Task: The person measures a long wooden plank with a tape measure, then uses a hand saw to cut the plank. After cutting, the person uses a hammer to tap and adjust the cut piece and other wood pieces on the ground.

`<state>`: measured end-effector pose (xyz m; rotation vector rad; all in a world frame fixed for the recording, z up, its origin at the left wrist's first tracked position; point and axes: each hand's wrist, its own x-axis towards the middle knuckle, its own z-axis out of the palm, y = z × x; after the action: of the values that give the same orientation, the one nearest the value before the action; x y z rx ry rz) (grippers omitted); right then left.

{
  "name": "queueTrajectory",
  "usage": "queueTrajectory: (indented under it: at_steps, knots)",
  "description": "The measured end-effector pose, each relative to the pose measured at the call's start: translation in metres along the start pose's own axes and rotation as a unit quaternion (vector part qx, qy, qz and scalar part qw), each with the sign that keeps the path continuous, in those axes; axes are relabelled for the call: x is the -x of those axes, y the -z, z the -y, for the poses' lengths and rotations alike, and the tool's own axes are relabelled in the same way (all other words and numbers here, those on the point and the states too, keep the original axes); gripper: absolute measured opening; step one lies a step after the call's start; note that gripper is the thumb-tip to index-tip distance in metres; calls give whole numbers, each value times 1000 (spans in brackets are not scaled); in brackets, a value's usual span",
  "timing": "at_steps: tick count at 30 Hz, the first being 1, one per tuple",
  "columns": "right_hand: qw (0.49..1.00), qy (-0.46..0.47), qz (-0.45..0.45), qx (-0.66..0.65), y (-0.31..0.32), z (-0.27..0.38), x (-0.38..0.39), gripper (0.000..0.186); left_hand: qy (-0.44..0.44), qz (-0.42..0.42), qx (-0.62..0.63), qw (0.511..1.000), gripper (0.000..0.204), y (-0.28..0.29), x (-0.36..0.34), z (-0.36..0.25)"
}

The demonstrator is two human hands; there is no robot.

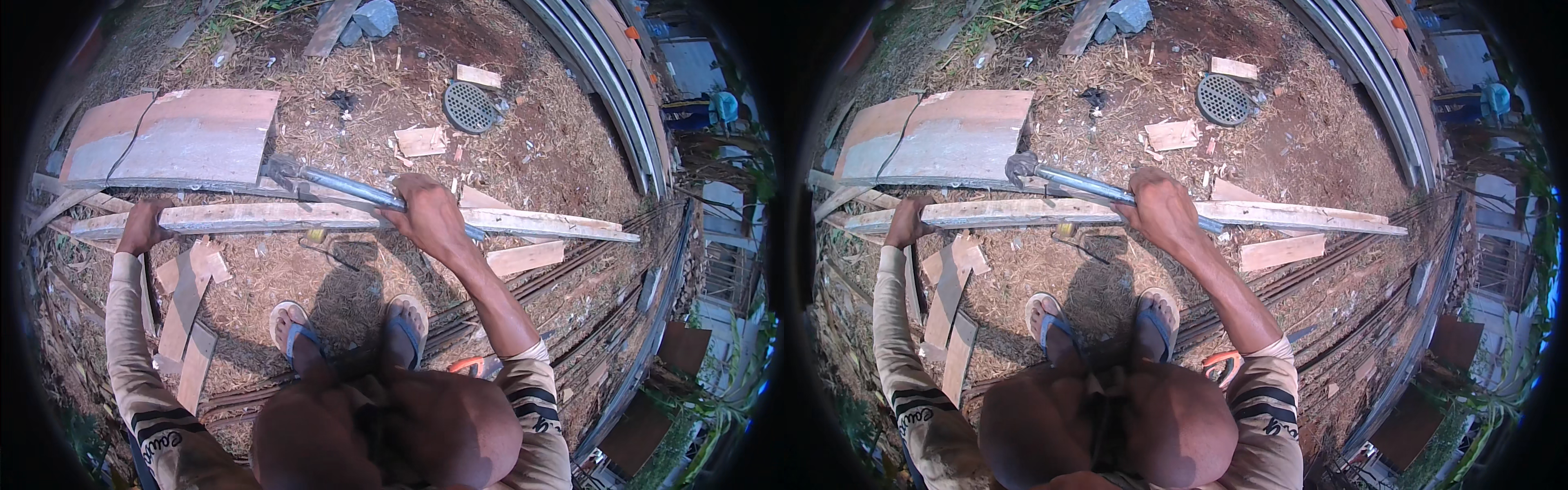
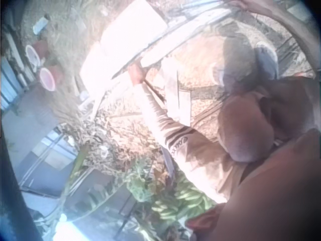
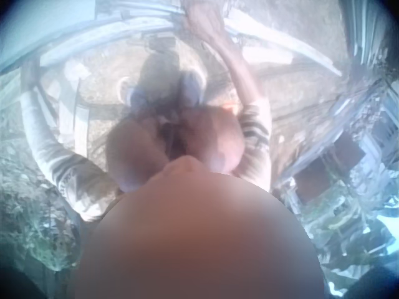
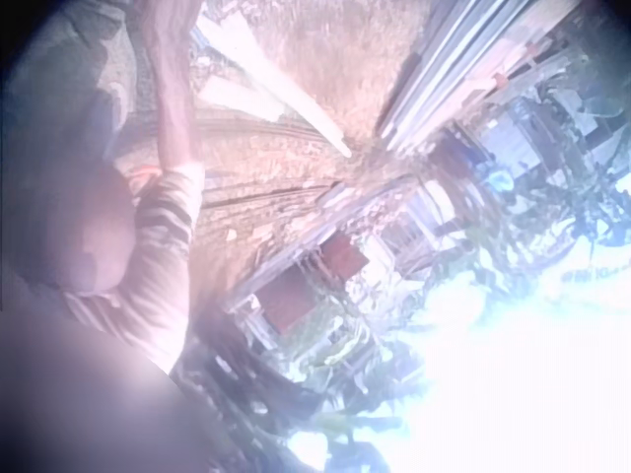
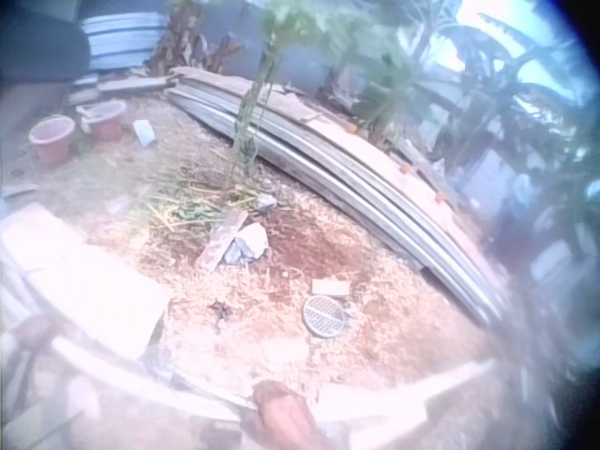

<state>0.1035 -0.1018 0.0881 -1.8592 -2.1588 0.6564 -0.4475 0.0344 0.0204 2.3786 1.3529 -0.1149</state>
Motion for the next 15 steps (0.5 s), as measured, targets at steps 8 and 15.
queueTrajectory:
  at_steps: [8, 15]
  knots:
    - [977, -185, 80, -77, 45, -117, 55, 53, 38, 48, 17, 998, 51, 1, -7, -6]
    - [972, -164, 167, -20, 32, -149, 62, 47, -103, -74, -16, 992, 105, 46, -40, -173]
